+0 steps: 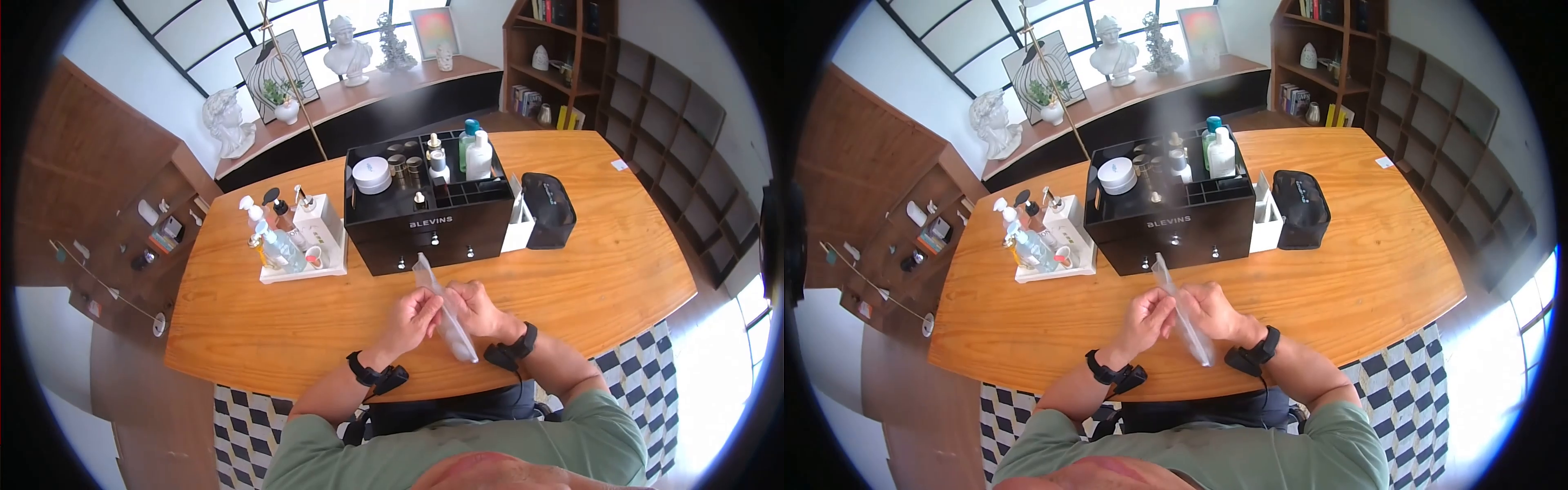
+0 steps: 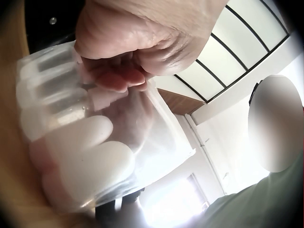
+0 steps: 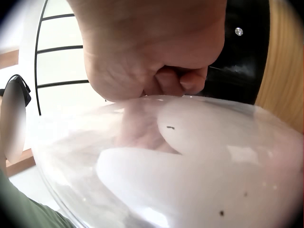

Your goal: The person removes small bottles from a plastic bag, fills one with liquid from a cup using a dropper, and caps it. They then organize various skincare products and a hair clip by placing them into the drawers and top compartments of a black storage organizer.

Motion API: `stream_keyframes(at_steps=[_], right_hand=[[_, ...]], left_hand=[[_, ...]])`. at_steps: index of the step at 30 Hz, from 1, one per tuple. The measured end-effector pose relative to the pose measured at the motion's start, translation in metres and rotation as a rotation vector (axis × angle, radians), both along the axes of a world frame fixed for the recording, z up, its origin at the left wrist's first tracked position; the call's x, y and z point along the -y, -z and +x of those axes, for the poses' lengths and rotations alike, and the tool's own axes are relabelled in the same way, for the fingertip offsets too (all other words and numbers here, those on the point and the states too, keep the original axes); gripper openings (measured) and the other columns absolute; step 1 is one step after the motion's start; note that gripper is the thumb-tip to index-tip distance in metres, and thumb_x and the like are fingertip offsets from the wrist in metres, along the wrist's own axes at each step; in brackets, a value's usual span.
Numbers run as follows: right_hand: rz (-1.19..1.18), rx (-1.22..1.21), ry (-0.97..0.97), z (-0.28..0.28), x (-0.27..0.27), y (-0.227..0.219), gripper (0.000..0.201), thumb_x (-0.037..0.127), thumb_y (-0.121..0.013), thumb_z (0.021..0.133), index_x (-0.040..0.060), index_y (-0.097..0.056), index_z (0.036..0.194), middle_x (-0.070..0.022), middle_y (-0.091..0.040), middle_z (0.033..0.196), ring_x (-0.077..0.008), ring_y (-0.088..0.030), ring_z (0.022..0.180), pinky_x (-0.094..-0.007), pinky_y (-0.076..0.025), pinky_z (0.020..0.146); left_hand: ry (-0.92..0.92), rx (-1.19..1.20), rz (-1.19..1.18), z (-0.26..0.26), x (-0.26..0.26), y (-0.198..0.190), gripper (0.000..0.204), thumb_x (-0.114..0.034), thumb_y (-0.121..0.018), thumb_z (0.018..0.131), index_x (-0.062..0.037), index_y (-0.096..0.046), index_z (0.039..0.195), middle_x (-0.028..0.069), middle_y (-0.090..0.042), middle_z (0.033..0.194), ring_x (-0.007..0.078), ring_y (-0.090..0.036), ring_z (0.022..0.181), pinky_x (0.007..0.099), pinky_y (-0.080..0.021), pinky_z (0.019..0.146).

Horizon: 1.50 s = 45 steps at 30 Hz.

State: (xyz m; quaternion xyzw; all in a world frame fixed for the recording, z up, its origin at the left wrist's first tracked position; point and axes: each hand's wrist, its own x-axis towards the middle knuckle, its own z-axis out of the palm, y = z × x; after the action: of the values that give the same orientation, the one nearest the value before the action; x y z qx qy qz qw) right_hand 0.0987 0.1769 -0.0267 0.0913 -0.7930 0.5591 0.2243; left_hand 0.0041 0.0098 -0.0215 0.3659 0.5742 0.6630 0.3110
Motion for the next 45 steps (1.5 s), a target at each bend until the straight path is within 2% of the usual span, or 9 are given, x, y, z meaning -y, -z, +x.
stream_keyframes(at_steps=[1, 5, 10, 14, 17, 19, 23, 31, 45], right_hand=[[-0.166, 0.050, -0.009, 0.001, 0.002, 0.000, 0.027, 0.015, -0.053, 0.105, -0.0008, -0.066, 0.088, -0.0147, -0.070, 0.074, -0.0262, -0.070, 0.065, -0.0362, -0.055, 0.061], [-0.107, 0.067, -0.013, 0.000, 0.002, -0.002, 0.029, 0.016, -0.051, 0.106, -0.0005, -0.067, 0.089, -0.0114, -0.073, 0.076, -0.0218, -0.072, 0.068, -0.0338, -0.056, 0.062], [0.094, -0.025, 0.066, -0.001, 0.000, 0.000, 0.027, 0.014, -0.057, 0.102, -0.0004, -0.064, 0.081, -0.0148, -0.066, 0.068, -0.0301, -0.067, 0.059, -0.0364, -0.052, 0.056], [0.082, -0.027, 0.082, -0.002, 0.000, 0.006, 0.026, 0.014, -0.060, 0.100, -0.0003, -0.062, 0.078, -0.0163, -0.062, 0.064, -0.0343, -0.059, 0.053, -0.0384, -0.048, 0.052], [0.089, -0.026, 0.063, -0.003, -0.002, 0.013, 0.027, 0.015, -0.061, 0.100, -0.0002, -0.060, 0.078, -0.0142, -0.059, 0.063, -0.0270, -0.055, 0.052, -0.0367, -0.045, 0.052], [-0.118, 0.021, 0.023, -0.003, 0.001, 0.016, 0.028, 0.017, -0.060, 0.101, -0.0004, -0.060, 0.079, -0.0107, -0.059, 0.065, -0.0172, -0.052, 0.057, -0.0339, -0.045, 0.055], [-0.254, 0.083, -0.024, -0.006, -0.003, 0.031, 0.030, 0.020, -0.060, 0.103, -0.0003, -0.062, 0.081, -0.0062, -0.060, 0.067, -0.0104, -0.051, 0.062, -0.0331, -0.044, 0.056], [-0.385, 0.211, -0.314, 0.001, 0.000, 0.002, 0.033, 0.026, -0.059, 0.109, -0.0052, -0.070, 0.113, -0.0077, -0.074, 0.102, -0.0126, -0.069, 0.092, -0.0288, -0.055, 0.083], [-0.399, 0.204, -0.313, -0.002, 0.001, 0.008, 0.031, 0.021, -0.052, 0.111, -0.0038, -0.071, 0.108, -0.0099, -0.076, 0.098, -0.0153, -0.072, 0.091, -0.0306, -0.058, 0.084]], left_hand=[[0.005, -0.001, -0.004, -0.002, 0.000, 0.002, 0.028, -0.027, -0.058, 0.109, -0.0035, -0.061, 0.094, -0.0014, -0.059, 0.069, 0.0053, -0.052, 0.054, 0.0208, -0.042, 0.050], [0.034, -0.056, -0.018, -0.009, 0.001, 0.005, 0.029, -0.029, -0.055, 0.110, -0.0042, -0.063, 0.097, -0.0004, -0.060, 0.071, 0.0053, -0.052, 0.053, 0.0205, -0.042, 0.049], [0.036, -0.208, -0.065, -0.013, 0.003, 0.000, 0.031, -0.032, -0.054, 0.110, -0.0052, -0.063, 0.098, 0.0005, -0.060, 0.072, 0.0053, -0.052, 0.053, 0.0205, -0.040, 0.048], [0.125, 0.055, -0.139, -0.012, 0.006, -0.009, 0.029, -0.030, -0.054, 0.110, -0.0054, -0.062, 0.096, -0.0006, -0.058, 0.071, 0.0052, -0.049, 0.052, 0.0205, -0.039, 0.048], [0.174, 0.199, -0.094, -0.016, 0.004, 0.000, 0.028, -0.028, -0.054, 0.110, -0.0061, -0.060, 0.094, -0.0006, -0.057, 0.071, 0.0052, -0.048, 0.052, 0.0204, -0.039, 0.048], [0.192, 0.254, -0.077, -0.017, 0.005, 0.004, 0.028, -0.028, -0.054, 0.110, -0.0066, -0.059, 0.093, -0.0006, -0.056, 0.070, 0.0052, -0.047, 0.051, 0.0201, -0.038, 0.048], [0.187, 0.254, -0.040, -0.018, 0.005, 0.006, 0.027, -0.027, -0.055, 0.110, -0.0071, -0.059, 0.093, -0.0010, -0.057, 0.071, 0.0045, -0.047, 0.052, 0.0195, -0.038, 0.049], [0.105, 0.085, -0.034, -0.014, 0.003, 0.008, 0.025, -0.026, -0.058, 0.109, -0.0046, -0.065, 0.099, -0.0015, -0.057, 0.071, 0.0041, -0.048, 0.056, 0.0208, -0.042, 0.052], [0.168, 0.081, -0.145, -0.017, 0.007, 0.003, 0.028, -0.029, -0.055, 0.110, -0.0053, -0.067, 0.101, -0.0028, -0.056, 0.069, 0.0045, -0.049, 0.056, 0.0201, -0.039, 0.051]])
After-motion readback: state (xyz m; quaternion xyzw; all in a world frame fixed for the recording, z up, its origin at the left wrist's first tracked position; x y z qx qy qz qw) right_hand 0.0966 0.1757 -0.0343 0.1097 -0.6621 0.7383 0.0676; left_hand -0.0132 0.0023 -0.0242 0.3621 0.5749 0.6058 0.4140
